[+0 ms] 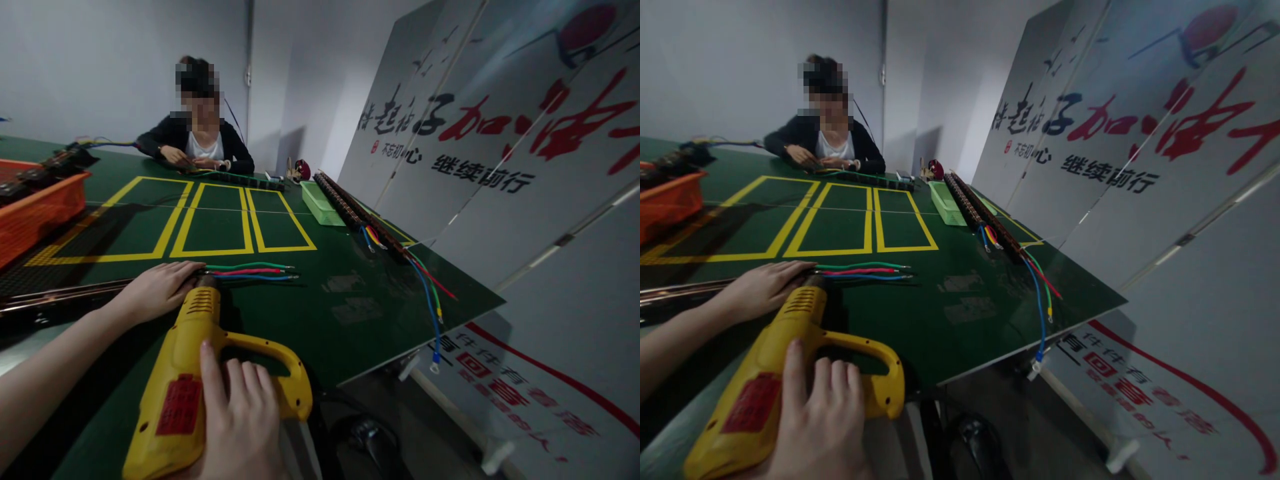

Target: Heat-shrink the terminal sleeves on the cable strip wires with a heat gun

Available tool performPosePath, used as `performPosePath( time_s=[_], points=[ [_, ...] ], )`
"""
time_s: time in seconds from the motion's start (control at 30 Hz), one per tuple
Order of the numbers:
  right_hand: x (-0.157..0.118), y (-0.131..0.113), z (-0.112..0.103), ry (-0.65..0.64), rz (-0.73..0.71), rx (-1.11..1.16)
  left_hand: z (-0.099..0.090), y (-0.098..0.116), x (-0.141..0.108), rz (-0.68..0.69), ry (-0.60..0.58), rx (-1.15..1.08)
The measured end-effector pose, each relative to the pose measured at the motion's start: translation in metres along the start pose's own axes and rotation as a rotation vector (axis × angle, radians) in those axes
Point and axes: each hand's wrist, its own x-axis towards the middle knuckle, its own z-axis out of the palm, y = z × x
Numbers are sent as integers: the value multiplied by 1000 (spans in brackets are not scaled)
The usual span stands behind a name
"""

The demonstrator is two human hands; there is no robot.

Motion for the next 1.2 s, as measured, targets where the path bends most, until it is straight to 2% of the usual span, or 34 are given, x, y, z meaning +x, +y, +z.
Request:
performPosePath(
  time_s=[0.13,0.27,0.4,0.63,0.77,0.87,1.03,1.2],
  points=[
    [13,15,-24,-32,2,54,3,0,0,6,23,41],
    [23,31,-46,-169,29,97,1,4,0,13,20,37],
    [28,46,-66,-274,48,35,-2,6,0,5,-1,37],
    [30,73,-92,-275,105,-113,-1,3,-1,-2,-6,-1],
    [31,84,-106,-301,128,-127,2,2,-1,-3,7,2],
    [28,82,-105,-271,164,-166,6,0,1,2,23,22],
    [14,62,-86,-188,126,-277,12,-3,3,17,39,38],
    [9,43,-70,-161,139,-233,15,-5,4,43,78,48]
  ],
)
